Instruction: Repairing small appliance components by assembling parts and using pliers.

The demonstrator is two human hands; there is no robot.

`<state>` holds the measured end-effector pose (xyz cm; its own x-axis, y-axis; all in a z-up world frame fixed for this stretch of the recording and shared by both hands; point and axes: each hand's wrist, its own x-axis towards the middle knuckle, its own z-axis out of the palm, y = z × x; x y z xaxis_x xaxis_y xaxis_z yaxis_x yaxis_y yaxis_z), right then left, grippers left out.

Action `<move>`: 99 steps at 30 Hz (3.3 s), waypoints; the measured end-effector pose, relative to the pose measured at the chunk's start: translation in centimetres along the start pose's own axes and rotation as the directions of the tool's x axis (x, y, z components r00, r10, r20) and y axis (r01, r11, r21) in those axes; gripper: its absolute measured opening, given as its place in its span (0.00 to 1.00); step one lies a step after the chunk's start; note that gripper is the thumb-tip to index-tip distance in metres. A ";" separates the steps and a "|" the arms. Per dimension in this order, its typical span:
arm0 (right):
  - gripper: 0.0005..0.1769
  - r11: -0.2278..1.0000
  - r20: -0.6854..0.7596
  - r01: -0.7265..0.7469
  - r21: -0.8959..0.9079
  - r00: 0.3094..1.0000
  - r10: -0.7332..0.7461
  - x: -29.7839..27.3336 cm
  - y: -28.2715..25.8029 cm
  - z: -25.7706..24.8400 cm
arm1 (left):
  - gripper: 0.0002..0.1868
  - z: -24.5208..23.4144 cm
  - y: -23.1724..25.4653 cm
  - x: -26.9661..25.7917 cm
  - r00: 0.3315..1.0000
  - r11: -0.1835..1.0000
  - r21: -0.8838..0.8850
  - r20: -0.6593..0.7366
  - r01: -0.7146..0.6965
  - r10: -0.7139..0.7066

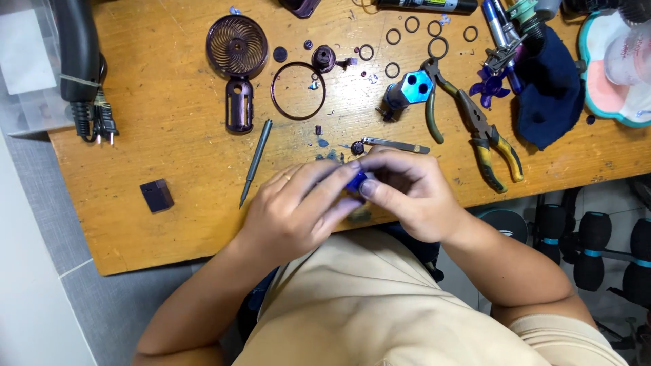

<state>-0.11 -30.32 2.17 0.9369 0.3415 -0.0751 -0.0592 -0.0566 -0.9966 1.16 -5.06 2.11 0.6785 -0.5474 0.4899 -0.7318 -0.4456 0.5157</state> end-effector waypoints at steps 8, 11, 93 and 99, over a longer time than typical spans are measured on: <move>0.17 0.929 -0.104 0.103 -0.356 0.983 -0.149 0.5 0.4 -2.1 | 0.17 0.7 -3.2 1.4 0.995 0.980 -0.186 -0.055 0.069 -0.080; 0.18 0.759 -0.058 0.103 -0.643 0.981 -0.183 -0.1 -0.2 -3.6 | 0.16 -0.4 -4.7 2.1 0.984 0.943 -0.293 -0.031 0.161 -0.177; 0.12 0.930 -0.326 0.303 0.210 0.918 -0.226 7.8 3.7 -1.4 | 0.18 4.6 -7.1 1.9 0.783 -0.183 -0.975 0.214 0.130 -0.584; 0.08 0.931 -0.282 0.327 -0.161 0.889 -0.361 6.4 1.6 -1.3 | 0.21 3.0 -6.4 1.8 0.763 0.079 -0.921 0.265 0.381 -0.590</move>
<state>6.22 -29.41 0.11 0.9514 0.0592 0.3021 0.3065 -0.0924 -0.9474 6.88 -5.29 -2.44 0.9321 -0.3428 -0.1168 0.2598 0.4084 0.8750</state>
